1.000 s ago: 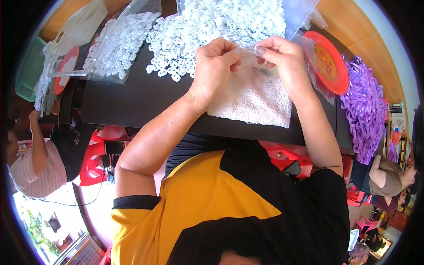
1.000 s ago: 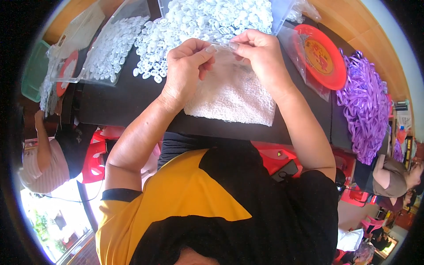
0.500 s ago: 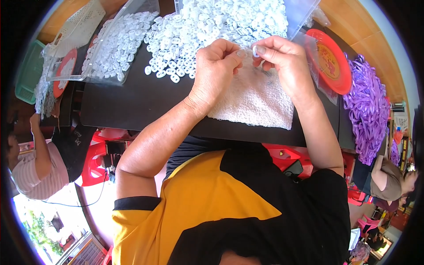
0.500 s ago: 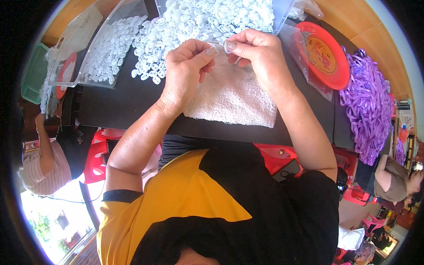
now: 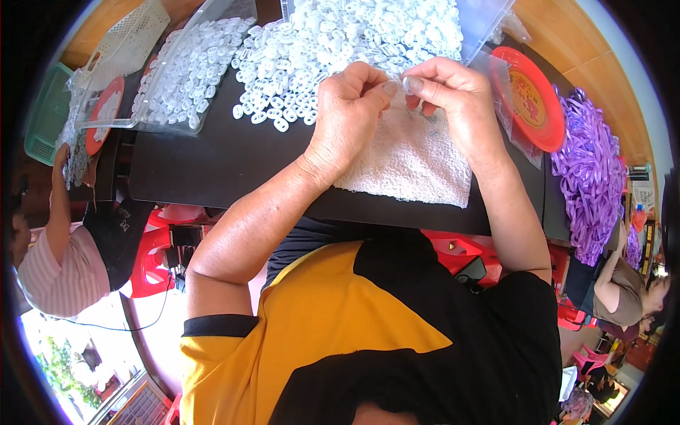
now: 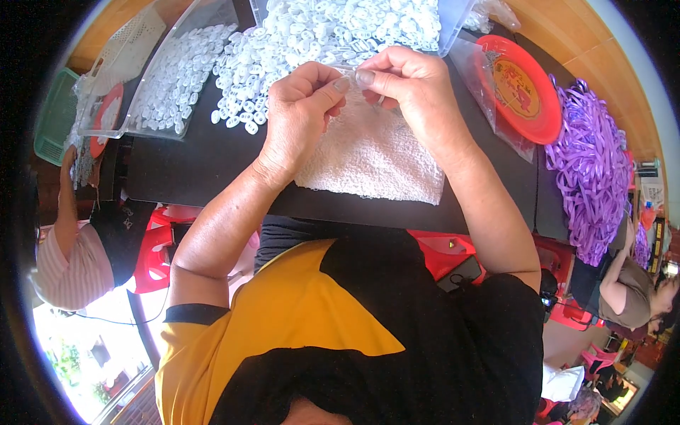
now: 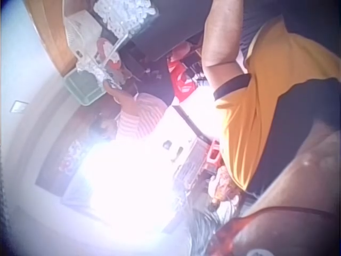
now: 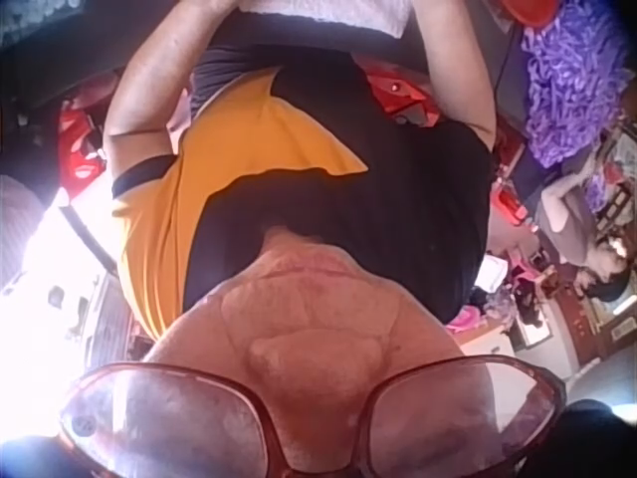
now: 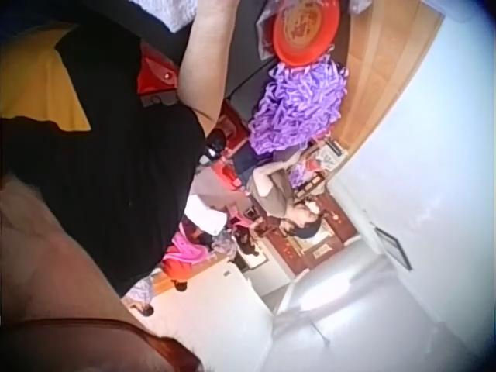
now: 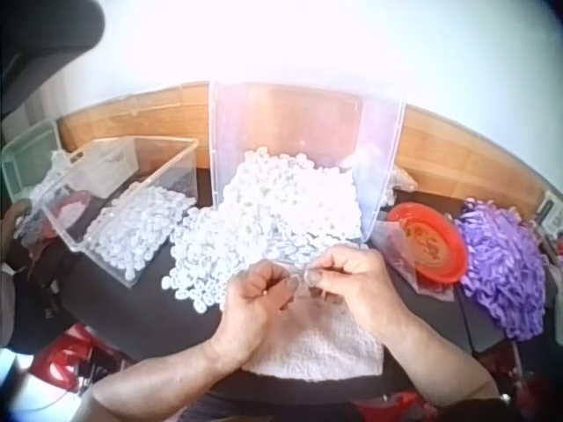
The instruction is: Inspecting and sorting small white plastic components on a table in a workshop.
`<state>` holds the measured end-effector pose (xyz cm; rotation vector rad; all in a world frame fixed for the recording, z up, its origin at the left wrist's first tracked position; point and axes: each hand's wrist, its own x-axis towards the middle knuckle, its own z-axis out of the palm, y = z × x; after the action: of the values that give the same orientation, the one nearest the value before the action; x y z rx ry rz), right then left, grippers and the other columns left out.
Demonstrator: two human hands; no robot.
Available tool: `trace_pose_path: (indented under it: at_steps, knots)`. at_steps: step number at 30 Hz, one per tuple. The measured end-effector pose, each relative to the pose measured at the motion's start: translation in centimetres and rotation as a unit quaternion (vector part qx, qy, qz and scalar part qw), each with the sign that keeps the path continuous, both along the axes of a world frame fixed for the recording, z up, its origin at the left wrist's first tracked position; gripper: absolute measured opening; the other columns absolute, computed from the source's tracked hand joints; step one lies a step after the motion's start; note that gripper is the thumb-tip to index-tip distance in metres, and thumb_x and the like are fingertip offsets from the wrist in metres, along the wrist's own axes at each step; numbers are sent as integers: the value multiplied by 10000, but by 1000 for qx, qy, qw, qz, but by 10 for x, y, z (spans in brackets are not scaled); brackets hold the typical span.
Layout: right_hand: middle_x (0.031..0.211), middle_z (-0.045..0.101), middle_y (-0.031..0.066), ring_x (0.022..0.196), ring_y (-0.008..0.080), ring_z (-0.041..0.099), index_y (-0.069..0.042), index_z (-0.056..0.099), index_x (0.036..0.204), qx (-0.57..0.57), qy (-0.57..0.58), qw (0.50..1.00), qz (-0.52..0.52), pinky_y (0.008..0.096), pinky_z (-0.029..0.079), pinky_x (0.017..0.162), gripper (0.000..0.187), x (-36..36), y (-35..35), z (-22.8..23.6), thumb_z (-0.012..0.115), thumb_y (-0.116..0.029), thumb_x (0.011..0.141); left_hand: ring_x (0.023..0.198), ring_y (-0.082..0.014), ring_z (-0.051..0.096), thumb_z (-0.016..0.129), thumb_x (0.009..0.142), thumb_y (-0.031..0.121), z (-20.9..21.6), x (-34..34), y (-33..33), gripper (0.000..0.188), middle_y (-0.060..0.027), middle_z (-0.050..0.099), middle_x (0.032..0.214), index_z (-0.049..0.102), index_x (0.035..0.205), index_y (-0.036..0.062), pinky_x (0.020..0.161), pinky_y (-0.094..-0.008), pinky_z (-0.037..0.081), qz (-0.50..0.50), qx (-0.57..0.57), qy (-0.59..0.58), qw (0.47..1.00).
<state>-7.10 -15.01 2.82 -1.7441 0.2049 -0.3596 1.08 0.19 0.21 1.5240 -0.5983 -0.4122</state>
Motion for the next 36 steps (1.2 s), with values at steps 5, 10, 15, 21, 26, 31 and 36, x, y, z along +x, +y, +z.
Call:
trace_pose_path:
  at_steps: [5, 10, 15, 21, 26, 31, 36]
  knots:
    - [774, 663, 10, 684, 79, 613, -36, 687, 916, -11, 3, 1000, 9, 210, 450, 602, 96, 0, 5, -2, 640, -117, 892, 607, -42, 497, 632, 922, 140, -1, -2, -1, 142, -4, 590, 712, 630, 916, -1, 520, -177, 385, -13, -14, -4, 1000]
    - [776, 662, 15, 687, 84, 616, -32, 682, 911, 24, -8, 1000, 8, 215, 451, 602, 112, 1, 5, -4, 647, -136, 892, 605, -38, 493, 635, 922, 147, 6, -4, 0, 149, -1, 593, 717, 638, 935, -1, 516, -174, 378, -21, -23, 60, 998]
    - [773, 661, 19, 693, 89, 620, -31, 682, 920, 38, -15, 999, -1, 217, 451, 601, 128, 1, 5, -5, 650, -152, 892, 601, -34, 491, 639, 919, 149, 7, -4, -1, 154, -2, 596, 720, 644, 950, -2, 508, -174, 374, -27, -30, 71, 997]
    - [745, 631, 5, 672, 76, 590, -39, 654, 887, 3, 18, 1000, -1, 211, 447, 603, 127, 0, 4, -5, 644, -165, 900, 590, -38, 489, 639, 917, 140, 6, -3, 0, 136, -2, 592, 708, 639, 914, 4, 504, -179, 376, -27, -16, 59, 998]
    - [717, 576, -18, 662, 61, 558, -46, 627, 860, 38, 33, 999, 7, 207, 437, 588, 150, 1, 11, -7, 651, -189, 898, 571, -50, 482, 638, 907, 106, 5, -4, 0, 107, -7, 580, 685, 624, 870, 7, 487, -186, 361, -16, -41, 107, 993]
    - [700, 567, -14, 638, 69, 547, -41, 627, 854, 64, 21, 998, 0, 205, 425, 582, 165, 2, 11, -8, 651, -198, 898, 561, -59, 483, 635, 904, 108, 6, -3, 0, 114, -13, 577, 678, 623, 863, 3, 484, -193, 356, -11, -53, 106, 993]
    - [665, 546, 2, 603, 95, 536, -30, 615, 846, 50, 13, 998, -19, 216, 370, 565, 157, -1, 12, 1, 616, -169, 919, 564, -73, 495, 625, 910, 127, 10, -4, 0, 136, -19, 590, 689, 636, 883, -6, 500, -206, 376, -32, -60, 121, 990]
